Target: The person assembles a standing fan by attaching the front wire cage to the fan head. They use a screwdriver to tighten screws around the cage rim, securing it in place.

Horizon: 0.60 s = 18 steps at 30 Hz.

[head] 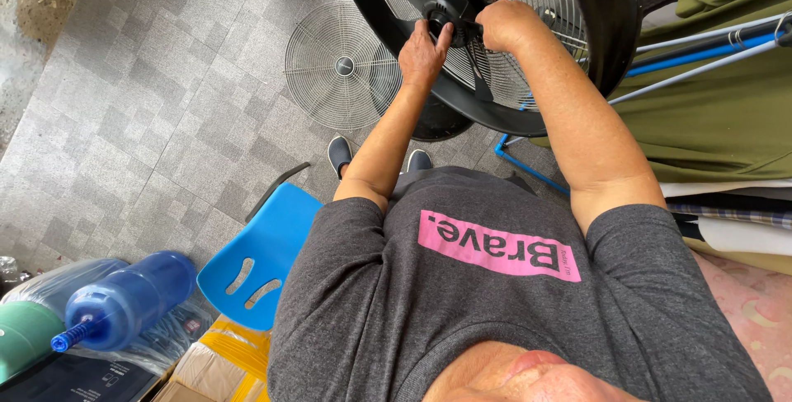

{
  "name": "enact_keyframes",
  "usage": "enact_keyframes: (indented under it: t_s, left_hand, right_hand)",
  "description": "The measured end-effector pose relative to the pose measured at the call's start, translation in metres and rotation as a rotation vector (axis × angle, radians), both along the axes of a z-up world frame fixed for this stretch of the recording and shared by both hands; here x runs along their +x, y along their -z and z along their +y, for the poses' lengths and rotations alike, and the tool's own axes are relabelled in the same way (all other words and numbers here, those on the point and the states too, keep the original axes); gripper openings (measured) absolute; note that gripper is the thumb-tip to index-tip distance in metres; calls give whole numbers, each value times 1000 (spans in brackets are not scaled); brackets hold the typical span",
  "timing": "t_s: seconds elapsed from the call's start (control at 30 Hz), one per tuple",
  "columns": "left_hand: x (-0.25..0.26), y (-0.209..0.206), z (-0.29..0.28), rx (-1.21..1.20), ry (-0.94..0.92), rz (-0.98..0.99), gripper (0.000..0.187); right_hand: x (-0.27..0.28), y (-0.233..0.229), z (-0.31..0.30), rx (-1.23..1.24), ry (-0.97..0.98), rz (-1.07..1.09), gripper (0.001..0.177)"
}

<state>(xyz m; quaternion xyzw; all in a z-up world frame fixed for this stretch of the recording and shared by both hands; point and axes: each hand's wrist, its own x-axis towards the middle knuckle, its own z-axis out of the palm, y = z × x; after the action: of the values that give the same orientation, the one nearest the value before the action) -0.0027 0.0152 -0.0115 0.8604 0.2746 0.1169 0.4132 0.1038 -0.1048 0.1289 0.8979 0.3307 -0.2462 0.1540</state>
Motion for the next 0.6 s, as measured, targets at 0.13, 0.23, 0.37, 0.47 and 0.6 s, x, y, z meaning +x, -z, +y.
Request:
enact_keyframes:
  t_s: [0.13,0.23,0.37,0.47,0.6]
  left_hand:
    - [7,-20,7,-688,-92,122,65]
    - [0,-35,14,-588,-44,47,67]
    - [-8,-48,30,275,157,-86,65]
    - [-6,-62,45,421,323,-9,63]
    - [-6,-64,46,511,463,18,64]
  right_hand:
    - [-5,-11,5,-34,-2,-4,33]
    - [-7,-14,7,-56,-9,-19,32]
    - [-5,-11,9,-69,-37,-22,34]
    - [-5,-11,10,-71,-36,-26,36]
    - [-4,-12,7,-44,-11,-10,39]
